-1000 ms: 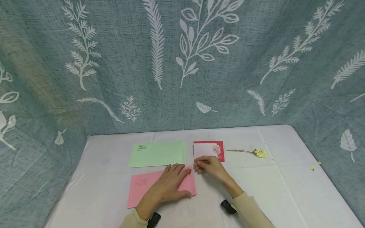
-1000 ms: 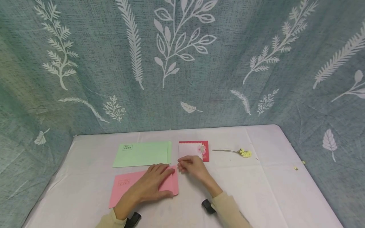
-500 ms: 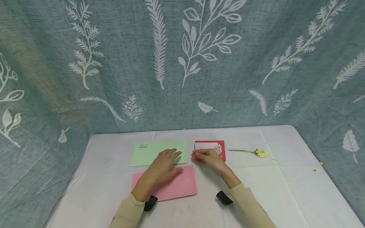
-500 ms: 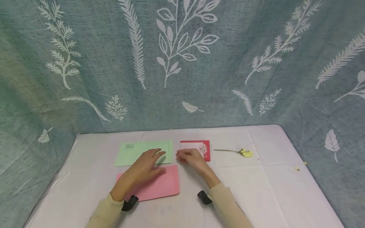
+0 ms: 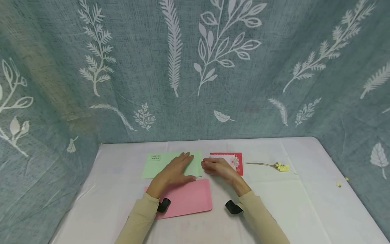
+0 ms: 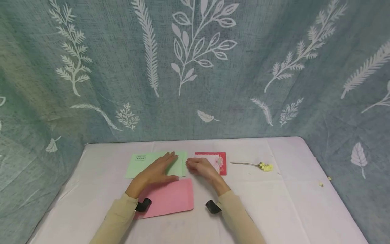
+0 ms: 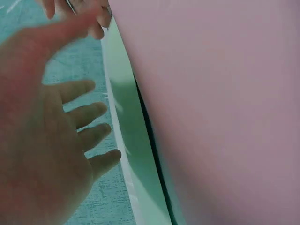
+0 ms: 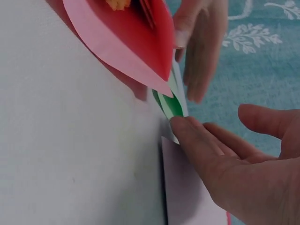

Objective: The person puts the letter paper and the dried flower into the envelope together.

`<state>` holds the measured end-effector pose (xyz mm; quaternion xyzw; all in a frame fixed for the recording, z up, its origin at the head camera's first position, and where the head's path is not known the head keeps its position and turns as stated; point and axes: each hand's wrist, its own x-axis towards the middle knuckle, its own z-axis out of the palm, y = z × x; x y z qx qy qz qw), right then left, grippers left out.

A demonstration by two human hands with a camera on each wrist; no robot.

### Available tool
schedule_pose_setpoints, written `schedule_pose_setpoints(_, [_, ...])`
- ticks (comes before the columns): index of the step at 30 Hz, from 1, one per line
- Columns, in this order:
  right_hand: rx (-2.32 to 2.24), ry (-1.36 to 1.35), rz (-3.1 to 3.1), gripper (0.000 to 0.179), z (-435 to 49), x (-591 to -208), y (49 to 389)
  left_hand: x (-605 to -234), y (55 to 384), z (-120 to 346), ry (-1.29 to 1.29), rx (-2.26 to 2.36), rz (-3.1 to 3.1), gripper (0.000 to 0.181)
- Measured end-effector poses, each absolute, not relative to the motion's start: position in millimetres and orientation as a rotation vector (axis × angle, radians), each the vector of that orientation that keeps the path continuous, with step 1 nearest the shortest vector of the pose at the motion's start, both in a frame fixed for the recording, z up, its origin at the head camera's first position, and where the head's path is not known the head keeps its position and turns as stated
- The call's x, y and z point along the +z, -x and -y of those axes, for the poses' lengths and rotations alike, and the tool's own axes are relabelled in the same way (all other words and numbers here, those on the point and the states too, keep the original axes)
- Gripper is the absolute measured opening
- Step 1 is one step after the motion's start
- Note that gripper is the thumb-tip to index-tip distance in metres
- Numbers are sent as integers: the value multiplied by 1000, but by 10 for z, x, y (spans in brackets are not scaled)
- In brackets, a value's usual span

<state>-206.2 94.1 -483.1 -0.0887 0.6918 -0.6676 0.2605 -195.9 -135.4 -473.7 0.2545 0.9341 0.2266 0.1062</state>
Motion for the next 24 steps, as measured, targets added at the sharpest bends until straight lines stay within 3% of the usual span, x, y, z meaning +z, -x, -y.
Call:
schedule_pose_setpoints(7, [-1855,170,-1831,47,-882,-4879,2084,-4759,2099,1308,-740,583,-2685,98])
schedule_pose_setpoints(24, [-1957,127,-1731,43,-808,-4898,2105,-4780,2160,1270,-812,523,-2779,88])
